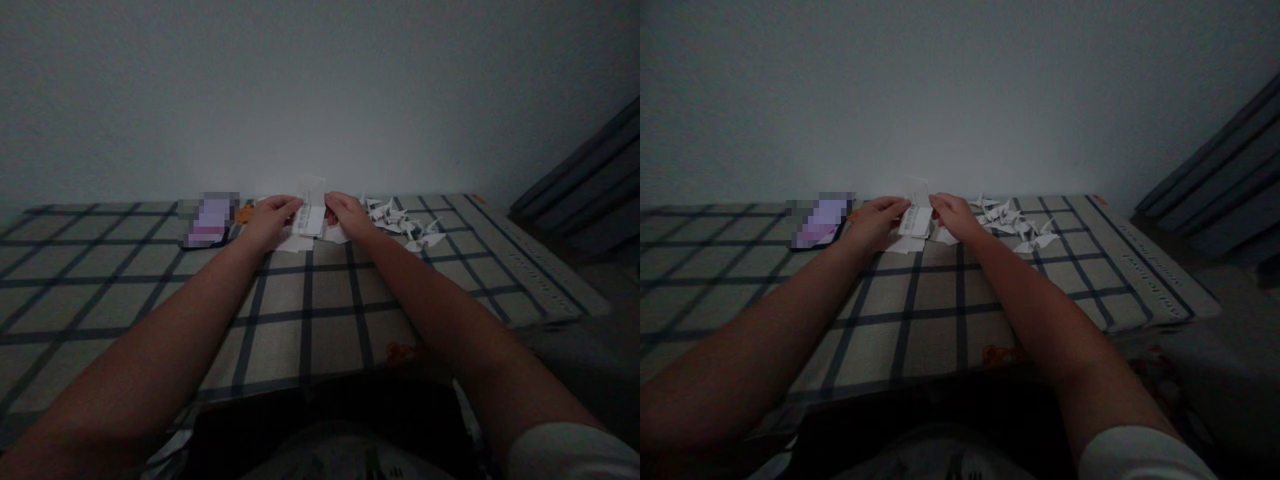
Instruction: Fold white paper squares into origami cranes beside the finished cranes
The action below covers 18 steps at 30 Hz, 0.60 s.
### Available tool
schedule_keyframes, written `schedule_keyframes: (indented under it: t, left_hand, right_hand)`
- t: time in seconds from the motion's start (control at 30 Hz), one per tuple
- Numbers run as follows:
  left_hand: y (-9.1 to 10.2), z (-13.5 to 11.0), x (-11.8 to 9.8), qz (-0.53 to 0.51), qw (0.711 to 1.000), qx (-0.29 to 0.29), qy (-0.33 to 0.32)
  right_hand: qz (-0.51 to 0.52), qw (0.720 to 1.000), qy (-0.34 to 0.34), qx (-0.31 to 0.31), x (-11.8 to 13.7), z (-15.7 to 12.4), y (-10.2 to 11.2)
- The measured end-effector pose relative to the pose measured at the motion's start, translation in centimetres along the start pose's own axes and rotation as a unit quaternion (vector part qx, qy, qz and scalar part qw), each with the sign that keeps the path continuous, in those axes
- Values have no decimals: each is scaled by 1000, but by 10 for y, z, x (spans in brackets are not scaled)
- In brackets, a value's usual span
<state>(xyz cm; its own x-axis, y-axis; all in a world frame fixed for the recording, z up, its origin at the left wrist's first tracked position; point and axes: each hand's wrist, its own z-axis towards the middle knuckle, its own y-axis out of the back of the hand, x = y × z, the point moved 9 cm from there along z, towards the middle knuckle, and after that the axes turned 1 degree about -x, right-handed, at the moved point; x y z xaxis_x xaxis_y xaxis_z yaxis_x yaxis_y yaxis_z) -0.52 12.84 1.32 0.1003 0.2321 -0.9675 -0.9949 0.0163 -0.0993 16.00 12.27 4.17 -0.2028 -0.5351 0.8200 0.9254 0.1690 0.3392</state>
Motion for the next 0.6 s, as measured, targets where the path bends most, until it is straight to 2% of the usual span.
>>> schedule_keyframes:
  t: [0.37, 0.6]
  left_hand:
    - [9, 6, -3, -16, 997, -57, -39]
    - [6, 2, -8, 138, 986, -20, -87]
  right_hand:
    - [-89, 995, 32, 18, 11, -3, -1]
    - [-120, 992, 26, -4, 2, 0, 2]
